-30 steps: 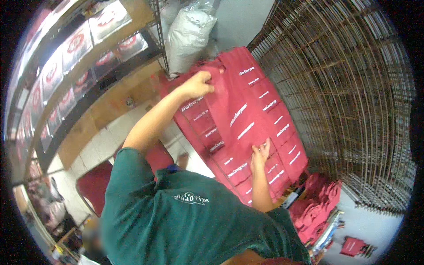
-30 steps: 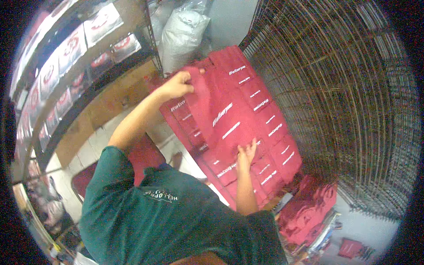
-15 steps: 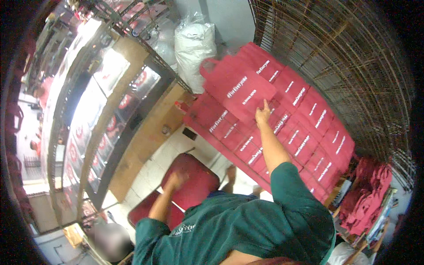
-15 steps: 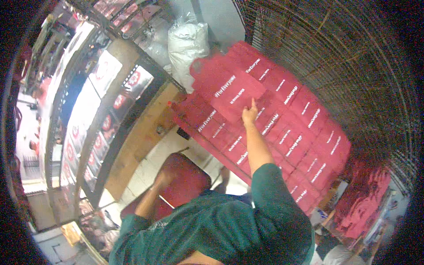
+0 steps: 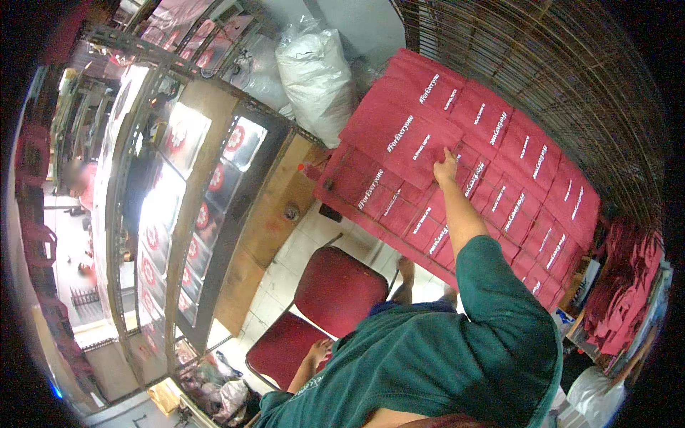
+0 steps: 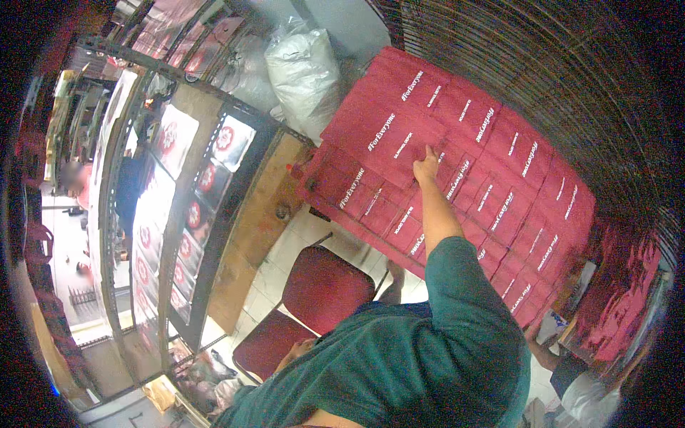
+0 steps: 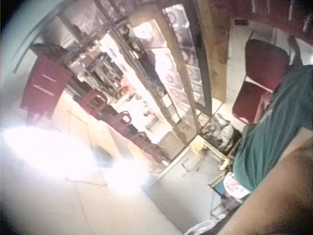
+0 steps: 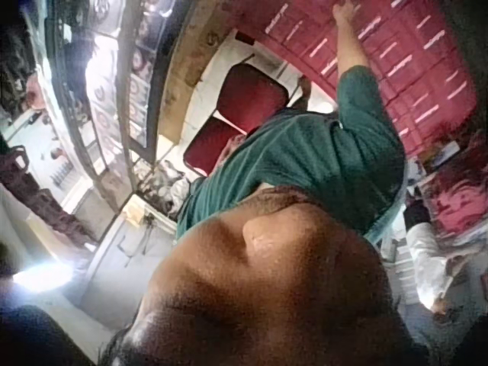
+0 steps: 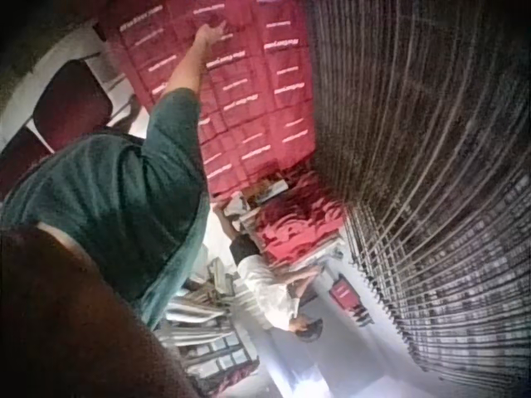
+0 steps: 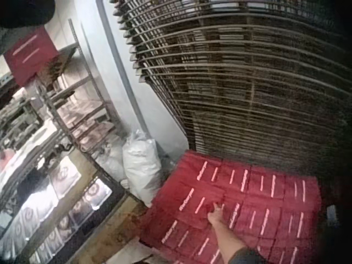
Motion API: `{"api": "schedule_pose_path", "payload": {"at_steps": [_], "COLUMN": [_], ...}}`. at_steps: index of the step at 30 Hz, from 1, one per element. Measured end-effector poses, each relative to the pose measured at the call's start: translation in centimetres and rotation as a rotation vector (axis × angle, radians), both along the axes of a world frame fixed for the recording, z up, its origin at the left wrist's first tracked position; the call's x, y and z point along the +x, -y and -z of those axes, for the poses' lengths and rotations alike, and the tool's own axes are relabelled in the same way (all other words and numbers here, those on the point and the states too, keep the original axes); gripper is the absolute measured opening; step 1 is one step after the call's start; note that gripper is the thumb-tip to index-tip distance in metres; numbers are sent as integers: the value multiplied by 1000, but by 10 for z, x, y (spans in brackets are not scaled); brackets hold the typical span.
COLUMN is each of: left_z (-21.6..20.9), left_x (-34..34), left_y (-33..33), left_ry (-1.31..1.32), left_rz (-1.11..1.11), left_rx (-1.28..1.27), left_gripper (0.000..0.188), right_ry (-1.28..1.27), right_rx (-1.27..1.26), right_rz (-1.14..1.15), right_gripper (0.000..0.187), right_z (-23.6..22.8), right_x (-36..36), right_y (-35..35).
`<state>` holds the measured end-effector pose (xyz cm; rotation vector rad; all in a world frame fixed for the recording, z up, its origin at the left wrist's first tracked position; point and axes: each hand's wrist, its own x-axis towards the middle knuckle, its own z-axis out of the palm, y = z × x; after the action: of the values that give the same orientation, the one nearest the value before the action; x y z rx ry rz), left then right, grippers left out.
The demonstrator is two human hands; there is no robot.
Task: The person repeatedly folds maroon tote bags and stacks them on a table. A second person is visible in the background also handling similar bags.
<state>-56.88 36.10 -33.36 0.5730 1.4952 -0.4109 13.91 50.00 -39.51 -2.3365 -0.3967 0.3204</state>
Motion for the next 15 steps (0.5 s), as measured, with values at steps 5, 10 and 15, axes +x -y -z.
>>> {"api": "schedule_pose_path", "payload": {"at_steps": [5,10,15], "left_z": [-37,-70,-64], "left_x": [83,115,102], "left_y": [-37,-60,-62], "left_ry": [22,-21,-9], "left_rz": [56,136,175], "left_rx": [185,335,344], "left_gripper": [56,68,65], "right_ry": [-35,17,112], "right_rx": [93,142,105], "right_rz": [10,29,109], "right_gripper": [60,60,53], "right_z": [-5,0,-5], "right_x": [-5,-1,-4], "right_y": [-1,1,4]}}
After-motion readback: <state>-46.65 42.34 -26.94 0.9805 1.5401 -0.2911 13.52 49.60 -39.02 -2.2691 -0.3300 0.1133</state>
